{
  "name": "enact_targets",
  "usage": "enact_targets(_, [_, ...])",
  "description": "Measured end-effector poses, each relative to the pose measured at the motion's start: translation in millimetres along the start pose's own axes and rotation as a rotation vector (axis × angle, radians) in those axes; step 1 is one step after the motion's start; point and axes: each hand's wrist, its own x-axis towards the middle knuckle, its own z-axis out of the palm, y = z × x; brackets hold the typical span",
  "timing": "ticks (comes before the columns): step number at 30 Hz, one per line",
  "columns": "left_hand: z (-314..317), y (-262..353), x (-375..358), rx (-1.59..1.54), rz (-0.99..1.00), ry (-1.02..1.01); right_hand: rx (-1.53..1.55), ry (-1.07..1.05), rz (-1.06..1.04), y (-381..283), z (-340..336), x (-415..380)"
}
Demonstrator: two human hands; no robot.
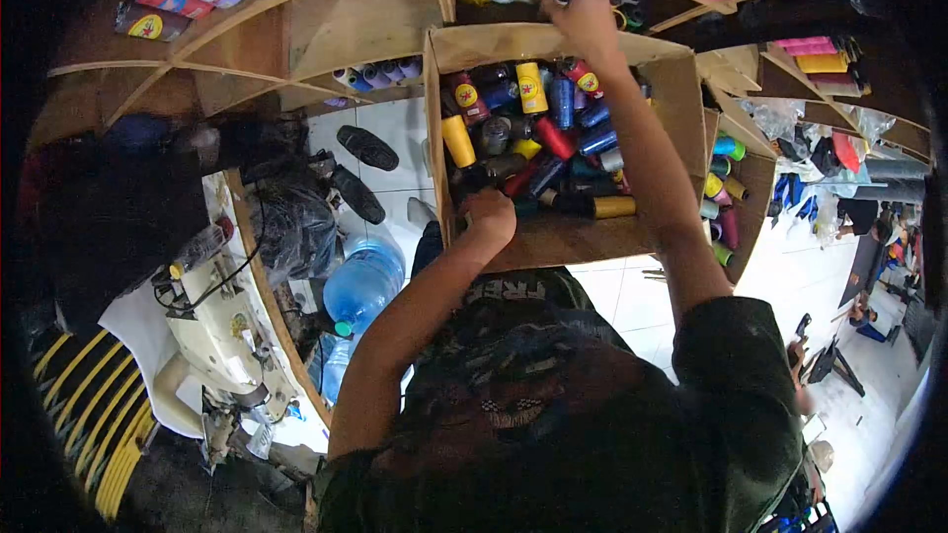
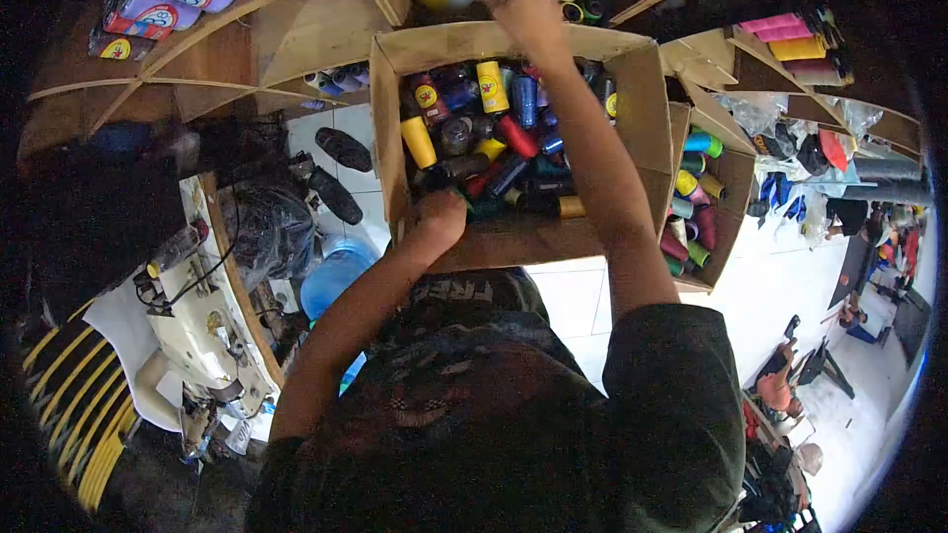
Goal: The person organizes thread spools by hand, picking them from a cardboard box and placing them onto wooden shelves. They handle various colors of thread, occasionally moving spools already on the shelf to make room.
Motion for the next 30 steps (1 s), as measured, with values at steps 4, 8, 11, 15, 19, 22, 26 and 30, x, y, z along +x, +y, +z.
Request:
enact_targets(4, [101, -7, 72, -0.100, -0.227, -0.084, -0.061, -0.467, 0.071, -31, 0, -74])
enact_targets(8, [116, -16, 77, -0.145, -0.350, 0.018, 0.263, -0.914, 0.001, -15, 28, -172])
enact_targets(11, [116, -15, 78, -0.141, -0.412, 0.113, 0.191, -1.280, 0.331, -11, 53, -218])
enact_targets(15, [126, -17, 85, -0.143, -0.477, 0.262, 0.099, -1.322, 0.243, -3, 99, -273])
enact_targets(19, [56, -6, 53, -0.116, -0.350, 0.157, -0.085, -1.292, 0.243, -18, 115, -284])
enact_targets(22, [16, 1, 35, -0.278, -0.331, 0.002, -0.162, -1.277, 0.281, -17, 121, -291])
enact_targets(26, [-17, 14, 14, -0.264, -0.164, 0.041, -0.083, -1.280, 0.362, -3, 119, -294])
enact_targets(30, [-86, -8, -53, -0.407, 0.031, 0.173, 0.420, -1.334, 0.724, 18, 86, -280])
